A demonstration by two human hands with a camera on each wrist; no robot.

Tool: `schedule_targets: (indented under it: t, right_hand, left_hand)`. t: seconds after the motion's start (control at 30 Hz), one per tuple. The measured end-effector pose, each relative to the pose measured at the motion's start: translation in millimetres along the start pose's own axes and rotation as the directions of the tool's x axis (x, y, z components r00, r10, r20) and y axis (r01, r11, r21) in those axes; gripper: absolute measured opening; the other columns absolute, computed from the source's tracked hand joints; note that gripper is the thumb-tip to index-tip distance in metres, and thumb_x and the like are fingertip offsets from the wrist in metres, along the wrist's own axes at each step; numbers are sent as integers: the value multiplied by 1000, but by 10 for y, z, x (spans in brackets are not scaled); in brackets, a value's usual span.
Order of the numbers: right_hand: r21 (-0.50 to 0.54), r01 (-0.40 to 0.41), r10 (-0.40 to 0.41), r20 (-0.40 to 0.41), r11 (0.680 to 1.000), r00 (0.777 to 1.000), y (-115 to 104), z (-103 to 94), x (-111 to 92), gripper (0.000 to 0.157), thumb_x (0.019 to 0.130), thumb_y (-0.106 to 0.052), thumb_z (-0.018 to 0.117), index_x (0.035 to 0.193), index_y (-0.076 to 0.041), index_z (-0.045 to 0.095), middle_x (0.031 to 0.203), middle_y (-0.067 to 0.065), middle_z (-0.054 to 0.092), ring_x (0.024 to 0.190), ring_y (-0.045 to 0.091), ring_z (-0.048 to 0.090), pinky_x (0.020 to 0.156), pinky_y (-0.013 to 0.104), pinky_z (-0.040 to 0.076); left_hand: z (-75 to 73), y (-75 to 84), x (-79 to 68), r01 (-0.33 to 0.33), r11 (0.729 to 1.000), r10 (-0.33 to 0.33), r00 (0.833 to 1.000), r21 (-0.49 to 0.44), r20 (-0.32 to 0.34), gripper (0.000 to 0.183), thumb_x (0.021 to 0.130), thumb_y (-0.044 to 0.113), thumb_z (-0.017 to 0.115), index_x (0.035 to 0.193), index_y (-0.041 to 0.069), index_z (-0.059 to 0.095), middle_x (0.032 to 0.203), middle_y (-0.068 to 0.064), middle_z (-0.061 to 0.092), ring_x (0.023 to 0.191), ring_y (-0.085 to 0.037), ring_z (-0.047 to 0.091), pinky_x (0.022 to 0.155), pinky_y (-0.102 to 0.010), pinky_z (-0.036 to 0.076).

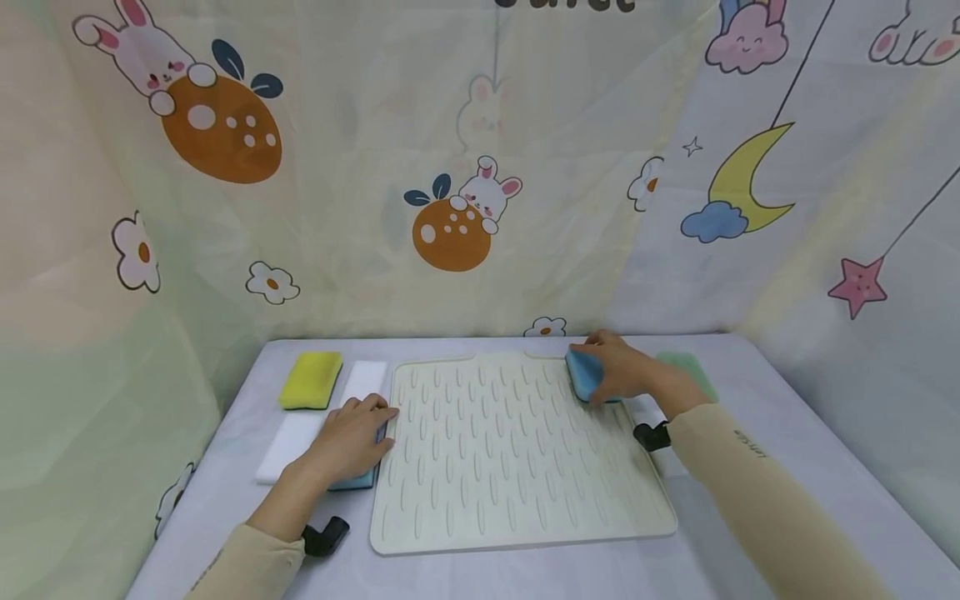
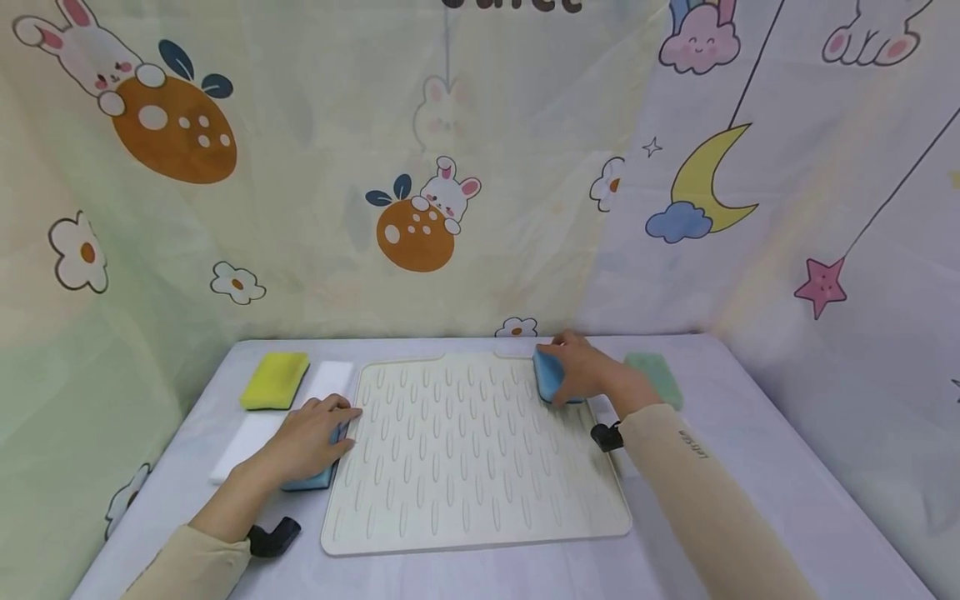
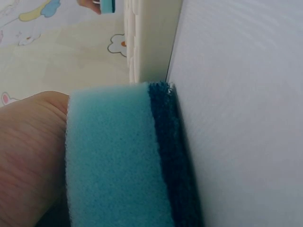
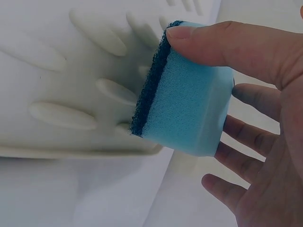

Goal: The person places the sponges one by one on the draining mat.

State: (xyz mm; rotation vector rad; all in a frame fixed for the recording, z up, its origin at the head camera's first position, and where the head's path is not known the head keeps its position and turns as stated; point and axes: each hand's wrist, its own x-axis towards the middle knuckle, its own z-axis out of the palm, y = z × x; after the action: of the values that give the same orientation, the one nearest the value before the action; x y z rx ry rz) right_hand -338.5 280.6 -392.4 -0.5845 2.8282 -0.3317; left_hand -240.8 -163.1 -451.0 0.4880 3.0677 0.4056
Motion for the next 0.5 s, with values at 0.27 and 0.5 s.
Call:
schedule_targets:
  t: [0.27,0.5]
  right_hand:
    - [-14,3,-3,25,1000,1000,-45,8,27,99,79,-25,91,161,-8,37,156,24,33,141,45,37,107,61,44]
    - [-10,8,-7,46,1000,999,-45,42,74,100,80,-27,90,162,-9,35,158,24,31,144,45,34,108,61,43]
  left_hand:
    - [31,-20,3,-7,1000,7,1000,9,-21,48,94,25,76,138,9,66,134,-7,62,117,-30,57,91,-53,48]
    - [35,-21,-1,-8,1000,9,1000,20,-30,48,93,26,76,137,9,67,133,-6,62,116,-29,57,89,-52,48]
